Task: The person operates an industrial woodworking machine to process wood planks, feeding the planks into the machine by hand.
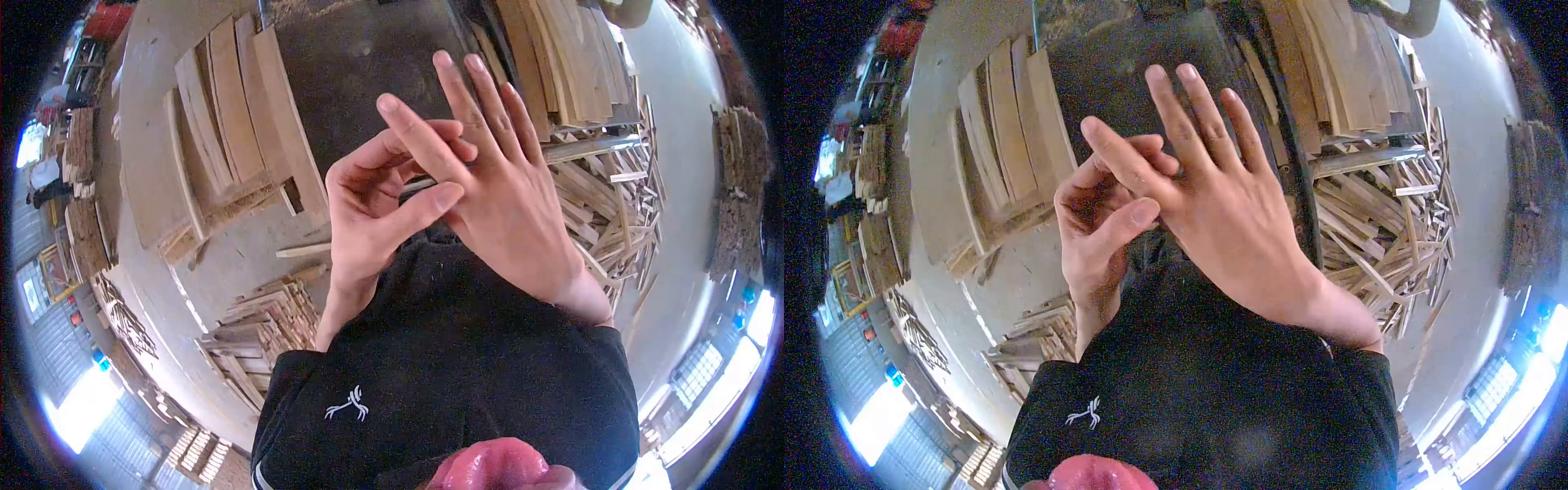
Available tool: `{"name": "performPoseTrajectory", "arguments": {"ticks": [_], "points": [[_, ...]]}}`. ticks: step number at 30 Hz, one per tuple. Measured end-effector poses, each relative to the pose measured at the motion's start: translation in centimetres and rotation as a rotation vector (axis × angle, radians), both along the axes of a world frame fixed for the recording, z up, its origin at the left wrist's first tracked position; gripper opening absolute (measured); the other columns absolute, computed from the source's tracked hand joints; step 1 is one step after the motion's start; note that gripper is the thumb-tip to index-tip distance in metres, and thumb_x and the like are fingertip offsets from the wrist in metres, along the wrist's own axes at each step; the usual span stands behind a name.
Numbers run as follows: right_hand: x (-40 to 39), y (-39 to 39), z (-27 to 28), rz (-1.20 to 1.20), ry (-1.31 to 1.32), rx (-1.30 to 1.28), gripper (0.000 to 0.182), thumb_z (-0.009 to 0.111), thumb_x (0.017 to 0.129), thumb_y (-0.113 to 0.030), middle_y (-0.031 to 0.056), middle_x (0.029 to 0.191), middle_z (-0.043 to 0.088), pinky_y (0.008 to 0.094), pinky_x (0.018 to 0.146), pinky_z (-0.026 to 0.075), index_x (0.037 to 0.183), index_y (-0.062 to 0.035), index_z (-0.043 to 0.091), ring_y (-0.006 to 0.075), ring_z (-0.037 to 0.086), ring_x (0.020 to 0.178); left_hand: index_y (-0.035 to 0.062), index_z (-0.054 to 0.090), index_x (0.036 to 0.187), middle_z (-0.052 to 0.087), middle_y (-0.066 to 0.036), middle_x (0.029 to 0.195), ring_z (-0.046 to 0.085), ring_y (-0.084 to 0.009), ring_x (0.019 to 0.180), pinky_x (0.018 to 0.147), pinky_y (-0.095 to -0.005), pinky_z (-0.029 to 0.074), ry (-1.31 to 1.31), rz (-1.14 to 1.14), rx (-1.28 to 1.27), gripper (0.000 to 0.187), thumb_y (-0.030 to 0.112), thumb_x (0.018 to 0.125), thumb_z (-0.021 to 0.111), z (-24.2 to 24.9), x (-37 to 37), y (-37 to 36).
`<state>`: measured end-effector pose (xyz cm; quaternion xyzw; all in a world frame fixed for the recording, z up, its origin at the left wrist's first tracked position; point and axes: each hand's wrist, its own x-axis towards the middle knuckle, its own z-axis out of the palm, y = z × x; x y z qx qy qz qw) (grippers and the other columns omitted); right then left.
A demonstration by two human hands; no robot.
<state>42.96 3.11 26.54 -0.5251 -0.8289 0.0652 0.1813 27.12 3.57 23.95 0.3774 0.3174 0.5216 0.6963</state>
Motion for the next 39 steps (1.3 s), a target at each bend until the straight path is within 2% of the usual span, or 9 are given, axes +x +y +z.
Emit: {"name": "performPoseTrajectory", "arguments": {"ticks": [1, 2, 8, 12, 16, 21, 25, 31, 39], "points": [[-0.1, -0.2, 0.1, 0.012, -0.007, -0.025, 0.098, 0.077, 0.074, -0.004, 0.0197, 0.165, 0.032, 0.0496, 0.123, 0.029, 0.160, -0.0322, 0.038, 0.0375, 0.033, 0.152, -0.0104, 0.062, 0.130, 0.071, -0.016, 0.118, 0.068, -0.0228, 0.112, 0.103, -0.0357, 0.050, 0.039, -0.016, 0.049, 0.049, 0.005, 0.085, 0.075, 0.1, -0.2, -0.2], [-0.4, -0.2, -0.1, 0.014, -0.021, 0.004, 0.097, 0.075, 0.076, -0.003, 0.0184, 0.155, 0.047, 0.0492, 0.120, 0.033, 0.160, -0.0316, 0.037, 0.0343, 0.044, 0.146, -0.0116, 0.061, 0.130, 0.070, -0.016, 0.117, 0.067, -0.0235, 0.113, 0.104, -0.0363, 0.050, 0.050, -0.022, 0.009, 0.051, 0.006, 0.084, 0.075, 0.5, -0.5, -0.5], [-1.5, -1.0, -0.5, 0.057, 0.086, -0.024, 0.084, 0.074, 0.078, -0.006, 0.0120, 0.133, 0.066, 0.0468, 0.106, 0.050, 0.155, -0.0272, 0.046, 0.0302, 0.064, 0.125, -0.0105, 0.064, 0.125, 0.071, -0.016, 0.116, 0.068, -0.0225, 0.111, 0.104, -0.0355, 0.050, -0.026, 0.030, 0.066, 0.041, 0.001, 0.087, 0.075, 0.7, -1.1, -1.6], [-1.3, -0.3, 0.0, 0.094, -0.019, 0.212, 0.072, 0.073, 0.081, -0.008, 0.0103, 0.130, 0.068, 0.0445, 0.101, 0.054, 0.149, -0.0241, 0.056, 0.0281, 0.068, 0.119, -0.0113, 0.057, 0.134, 0.066, -0.020, 0.128, 0.067, -0.0236, 0.110, 0.102, -0.0353, 0.050, -0.026, 0.171, 0.097, 0.050, 0.000, 0.087, 0.071, 0.6, -2.1, -1.7], [-0.3, 0.0, 0.4, 0.217, 0.168, 0.347, 0.049, 0.074, 0.077, -0.012, 0.0108, 0.117, 0.071, 0.0427, 0.091, 0.057, 0.125, -0.0180, 0.069, 0.0294, 0.071, 0.108, -0.0122, 0.059, 0.132, 0.064, -0.024, 0.130, 0.065, -0.0247, 0.113, 0.096, -0.0338, 0.051, 0.220, 0.354, 0.316, 0.056, 0.010, 0.084, 0.076, 0.8, -3.5, -0.6], [0.7, 0.2, -0.7, 0.288, 0.287, 0.398, 0.032, 0.076, 0.070, -0.015, 0.0082, 0.093, 0.070, 0.0368, 0.072, 0.058, 0.101, -0.0118, 0.069, 0.0283, 0.072, 0.085, -0.0094, 0.065, 0.120, 0.064, -0.027, 0.119, 0.061, -0.0372, 0.114, 0.093, -0.0417, 0.049, 0.395, 0.176, 0.614, 0.054, 0.027, 0.083, 0.078, 1.9, -3.9, -0.7], [1.2, 0.7, -1.0, 0.327, 0.280, 0.488, 0.031, 0.075, 0.063, -0.020, 0.0041, 0.077, 0.064, 0.0317, 0.057, 0.052, 0.091, -0.0104, 0.066, 0.0237, 0.065, 0.069, -0.0082, 0.069, 0.111, 0.065, -0.027, 0.111, 0.061, -0.0335, 0.106, 0.092, -0.0408, 0.049, 0.526, 0.069, 0.861, 0.044, 0.016, 0.076, 0.081, 1.9, -3.7, 0.1], [2.3, 0.8, -0.6, 0.327, 0.283, 0.538, 0.038, 0.061, 0.046, -0.019, 0.0039, 0.071, 0.057, 0.0318, 0.051, 0.047, 0.082, -0.0083, 0.062, 0.0231, 0.059, 0.064, -0.0063, 0.070, 0.109, 0.068, -0.023, 0.106, 0.063, -0.0342, 0.104, 0.093, -0.0430, 0.051, 0.476, -0.041, 0.830, 0.037, 0.013, 0.079, 0.080, 1.9, -3.4, 0.7], [2.9, 1.8, -0.9, 0.382, 0.339, 0.579, 0.036, 0.053, 0.044, -0.016, 0.0087, 0.075, 0.059, 0.0343, 0.050, 0.047, 0.078, -0.0045, 0.057, 0.0260, 0.059, 0.065, -0.0017, 0.071, 0.109, 0.071, -0.019, 0.104, 0.067, -0.0350, 0.099, 0.088, -0.0433, 0.056, 0.553, -0.181, 0.948, 0.025, 0.002, 0.085, 0.076, 4.1, -3.3, 3.2]]}}
